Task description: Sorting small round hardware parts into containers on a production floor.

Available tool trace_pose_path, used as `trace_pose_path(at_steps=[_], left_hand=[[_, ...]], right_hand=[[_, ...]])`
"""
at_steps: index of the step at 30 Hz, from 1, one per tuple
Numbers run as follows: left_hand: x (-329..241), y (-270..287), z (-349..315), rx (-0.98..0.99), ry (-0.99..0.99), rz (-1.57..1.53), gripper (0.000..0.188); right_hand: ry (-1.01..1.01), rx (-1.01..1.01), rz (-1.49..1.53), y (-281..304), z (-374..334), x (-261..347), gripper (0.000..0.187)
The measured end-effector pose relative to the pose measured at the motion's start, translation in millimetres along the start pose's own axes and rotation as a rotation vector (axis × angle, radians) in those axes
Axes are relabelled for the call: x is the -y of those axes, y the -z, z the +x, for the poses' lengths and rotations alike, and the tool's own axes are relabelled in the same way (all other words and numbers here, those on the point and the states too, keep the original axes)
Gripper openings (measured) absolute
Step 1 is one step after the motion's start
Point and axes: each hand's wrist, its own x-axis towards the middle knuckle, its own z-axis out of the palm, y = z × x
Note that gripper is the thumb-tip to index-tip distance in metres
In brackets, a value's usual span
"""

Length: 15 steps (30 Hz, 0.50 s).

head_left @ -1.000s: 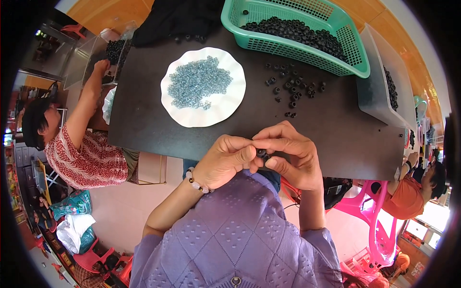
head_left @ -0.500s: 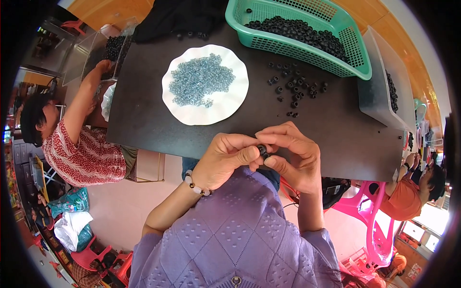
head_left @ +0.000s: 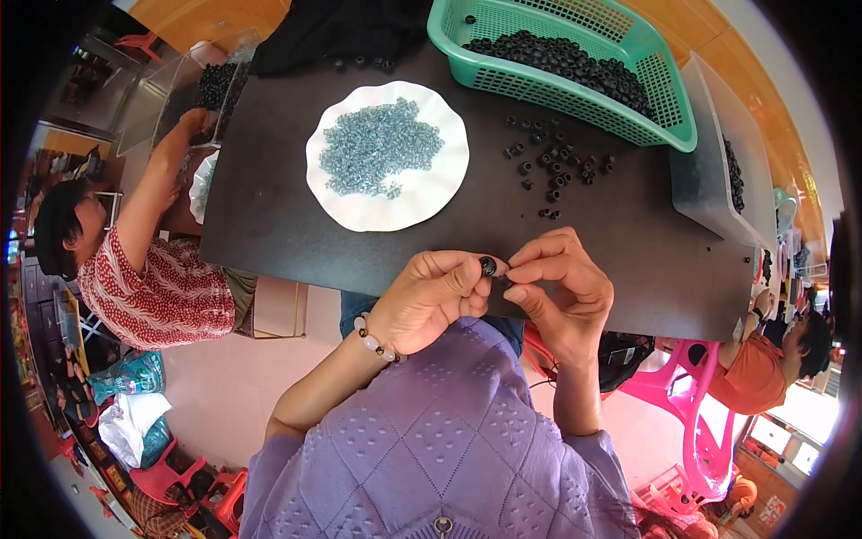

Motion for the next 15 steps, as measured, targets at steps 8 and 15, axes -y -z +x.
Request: trace_pose_path(at_steps=[8, 15], left_hand=[[1.6, 1.3, 1.4, -0.006, 0.021, -0.022, 0.025], [2.6, 1.8, 1.5, -0.037, -0.008, 0.025, 0.025]], right_hand=[[-0.045, 0.014, 0.01, -1.0, -0.7, -1.9, 0.017], [-0.044, 0.034, -0.011, -0.9, -0.3, -3.7, 0.016]])
